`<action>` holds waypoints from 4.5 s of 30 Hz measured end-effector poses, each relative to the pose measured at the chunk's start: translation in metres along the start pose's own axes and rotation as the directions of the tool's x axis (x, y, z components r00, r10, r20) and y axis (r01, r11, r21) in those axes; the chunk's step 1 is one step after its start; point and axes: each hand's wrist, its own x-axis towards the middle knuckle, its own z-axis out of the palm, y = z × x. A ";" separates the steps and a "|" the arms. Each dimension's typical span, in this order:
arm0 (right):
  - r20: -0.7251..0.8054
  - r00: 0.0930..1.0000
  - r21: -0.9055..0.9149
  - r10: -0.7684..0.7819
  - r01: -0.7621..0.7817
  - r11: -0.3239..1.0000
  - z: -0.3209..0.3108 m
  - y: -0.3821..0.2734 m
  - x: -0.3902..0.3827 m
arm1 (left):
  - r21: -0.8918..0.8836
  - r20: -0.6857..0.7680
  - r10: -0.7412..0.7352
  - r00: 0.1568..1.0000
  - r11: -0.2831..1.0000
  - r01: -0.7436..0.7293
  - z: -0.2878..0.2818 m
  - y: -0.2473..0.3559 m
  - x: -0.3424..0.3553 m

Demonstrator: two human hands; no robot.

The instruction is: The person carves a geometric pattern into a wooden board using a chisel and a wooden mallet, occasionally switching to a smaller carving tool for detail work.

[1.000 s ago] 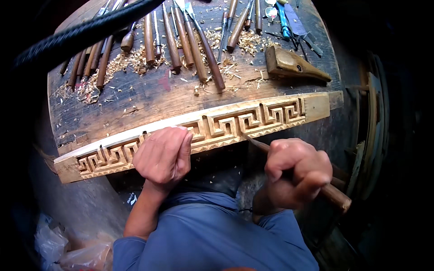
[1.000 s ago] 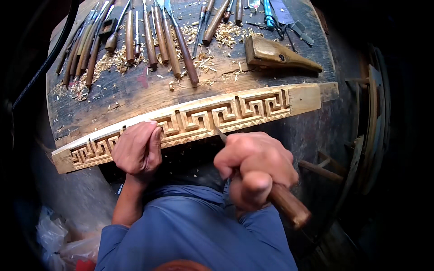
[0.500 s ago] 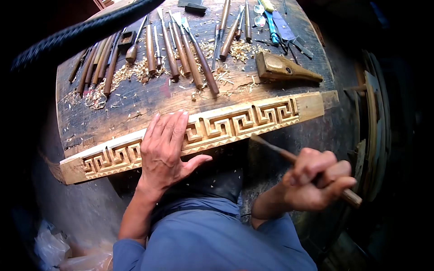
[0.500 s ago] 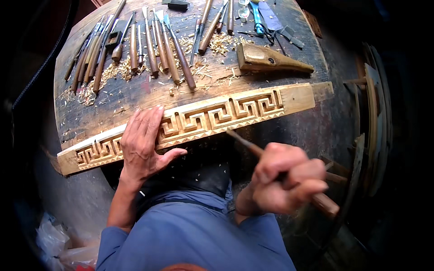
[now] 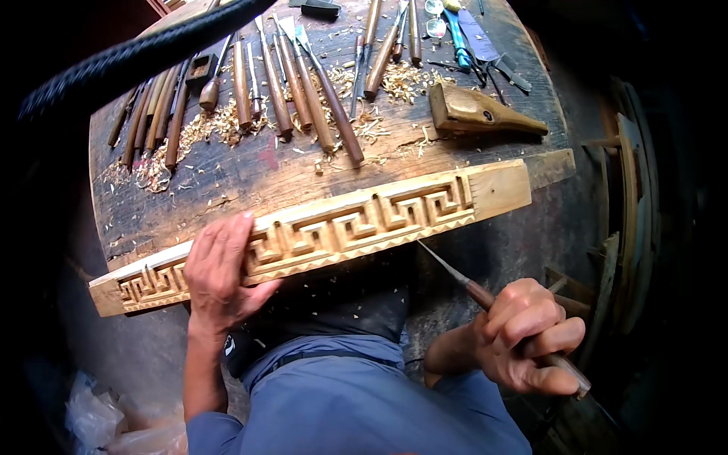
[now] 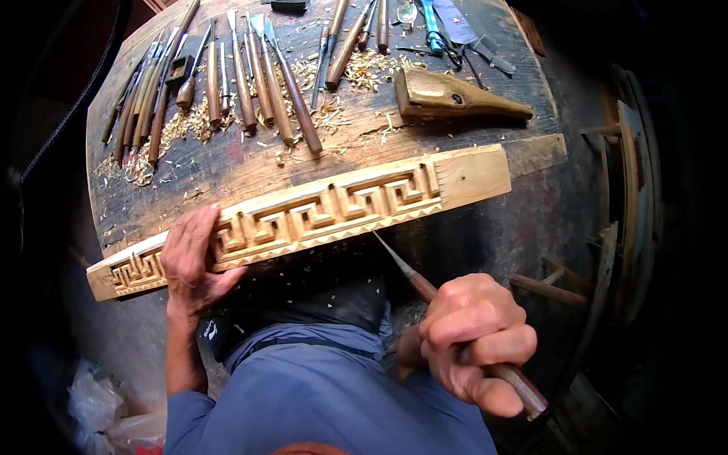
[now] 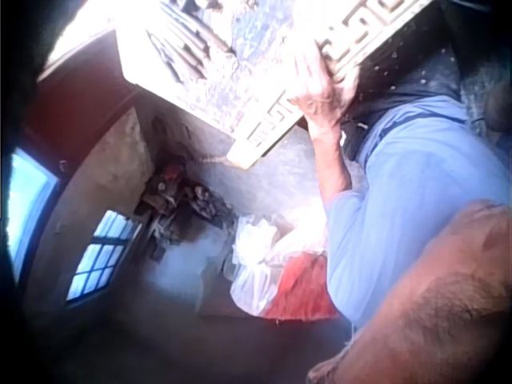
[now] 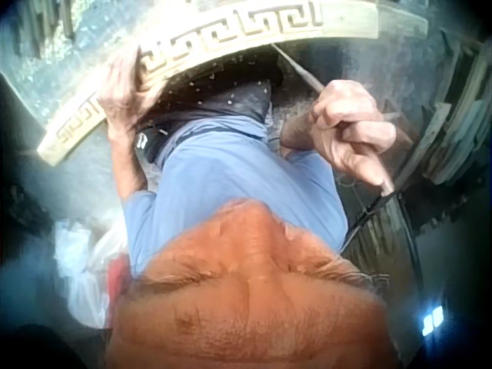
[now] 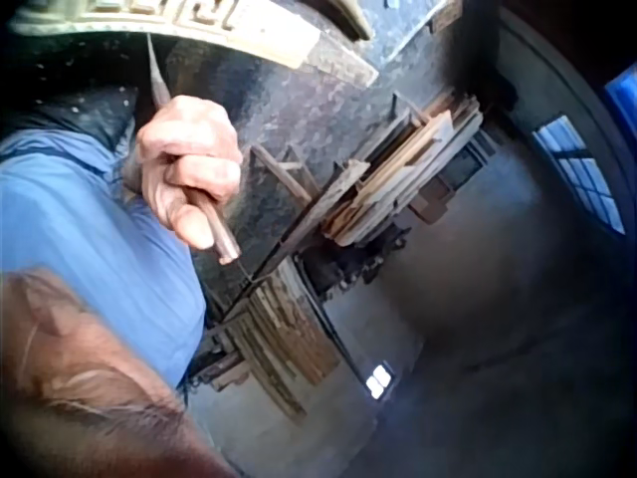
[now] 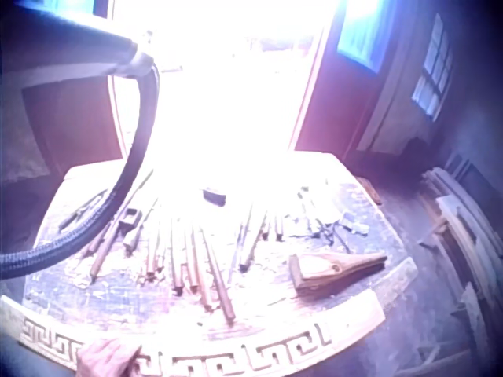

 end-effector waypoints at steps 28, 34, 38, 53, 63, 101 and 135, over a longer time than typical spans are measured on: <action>0.017 1.000 0.012 0.025 -0.025 1.000 0.009 0.010 0.002 | -0.212 -0.302 0.205 0.931 0.938 -0.275 0.033 0.049 0.019; -0.010 1.000 0.067 0.010 -0.009 0.998 0.014 0.015 -0.002 | -0.268 -0.406 0.316 0.858 0.856 -0.442 0.059 0.081 0.040; -0.111 0.993 0.086 0.029 -0.019 0.996 0.019 0.017 -0.008 | -0.306 -0.450 0.323 0.832 0.820 -0.484 0.076 0.087 0.047; 0.008 0.989 0.067 0.147 -0.147 0.987 0.026 0.033 0.008 | -0.395 -0.415 0.277 0.867 0.804 -0.445 0.081 0.082 0.039; 0.044 0.991 -0.369 -0.127 0.135 0.919 0.019 0.028 0.039 | -0.362 -0.467 0.262 0.845 0.815 -0.453 0.079 0.086 0.043; 0.331 0.904 -0.914 0.271 0.236 0.329 -0.012 0.216 0.068 | -0.144 -0.377 0.290 0.880 0.920 -0.365 -0.027 0.083 -0.054; 0.259 0.910 -0.933 0.324 0.149 0.327 0.008 0.225 0.072 | -0.023 -0.300 -0.149 0.942 0.989 0.149 -0.018 -0.034 -0.025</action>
